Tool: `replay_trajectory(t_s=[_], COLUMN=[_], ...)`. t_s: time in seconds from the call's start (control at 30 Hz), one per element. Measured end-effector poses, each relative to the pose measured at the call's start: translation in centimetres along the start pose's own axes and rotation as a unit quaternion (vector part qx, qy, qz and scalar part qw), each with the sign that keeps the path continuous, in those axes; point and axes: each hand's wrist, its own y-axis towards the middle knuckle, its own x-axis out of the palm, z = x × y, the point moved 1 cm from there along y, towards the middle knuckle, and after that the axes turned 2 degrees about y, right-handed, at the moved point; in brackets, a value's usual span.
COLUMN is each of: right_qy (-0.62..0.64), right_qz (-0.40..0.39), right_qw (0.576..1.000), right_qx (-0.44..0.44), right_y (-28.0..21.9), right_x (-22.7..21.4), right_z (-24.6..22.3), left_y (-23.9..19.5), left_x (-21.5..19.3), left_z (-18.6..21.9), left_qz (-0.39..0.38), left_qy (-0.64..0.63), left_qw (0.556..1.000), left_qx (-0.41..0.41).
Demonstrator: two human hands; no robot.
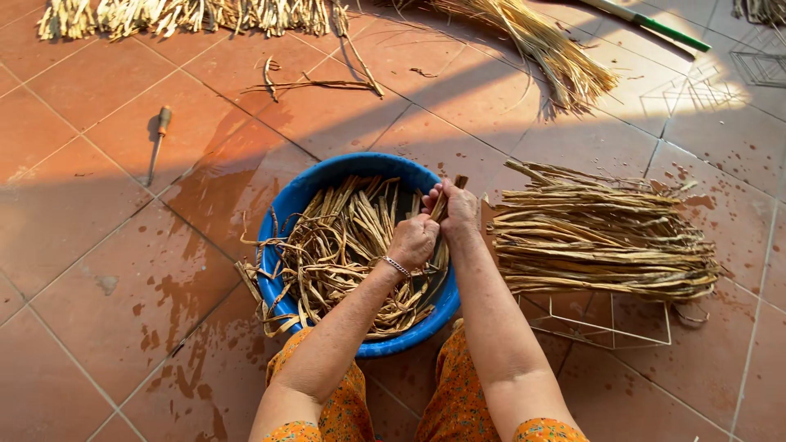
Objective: The person sits on a tiled floor and repeatedly pulls apart dried plant strips by hand, separating them into smaller pieces. The separated pieces are placed into a blue basin filled with water, while the remaining unprocessed strips are kept on a wire rack to the right.
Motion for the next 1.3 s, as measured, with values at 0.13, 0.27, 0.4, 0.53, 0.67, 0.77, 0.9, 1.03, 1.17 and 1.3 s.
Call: replay_trajectory(t_s=[0.13, 0.27, 0.4, 0.53, 0.67, 0.77, 0.9, 1.03, 1.17, 1.3], right_qy=[0.016, 0.04, 0.062, 0.077, 0.064, 0.085, 0.072, 0.102, 0.098, 0.086], right_qz=[-0.002, 0.018, 0.036, 0.079, 0.133, 0.169, 0.164, 0.22, 0.207, 0.248], right_qw=[0.999, 0.999, 0.997, 0.994, 0.988, 0.979, 0.981, 0.965, 0.967, 0.951], right_qx=[0.04, 0.006, 0.013, -0.019, -0.046, -0.08, -0.075, -0.101, -0.113, -0.163], right_y=[2.6, 6.2, 9.3, 9.3, 8.5, 7.7, 7.0, 6.4, 5.1, 3.6], right_x=[-1.8, -5.2, -8.2, -10.7, -12.0, -13.7, -15.2, -16.1, -17.5, -19.0], right_z=[-0.4, -1.2, -3.4, -5.7, -8.1, -9.6, -11.2, -12.5, -14.1, -15.5], left_y=[-0.4, -1.9, -3.3, -5.0, -6.9, -8.2, -9.6, -10.8, -12.0, -13.7], left_x=[0.3, 1.6, 2.3, 1.5, -0.1, -1.4, -3.0, -4.5, -5.9, -7.2], left_z=[0.7, 1.5, 1.9, 2.5, 2.9, 3.1, 3.1, 3.1, 2.7, 2.3], left_qz=[-0.04, -0.04, -0.074, -0.114, -0.149, -0.146, -0.147, -0.161, -0.185, -0.208], left_qy=[0.012, 0.012, 0.038, 0.038, 0.051, 0.059, 0.051, 0.052, 0.031, 0.025], left_qw=[0.998, 0.999, 0.996, 0.992, 0.987, 0.987, 0.986, 0.982, 0.98, 0.975], left_qx=[-0.04, -0.019, -0.037, 0.036, 0.004, 0.034, 0.063, 0.086, 0.059, 0.075])
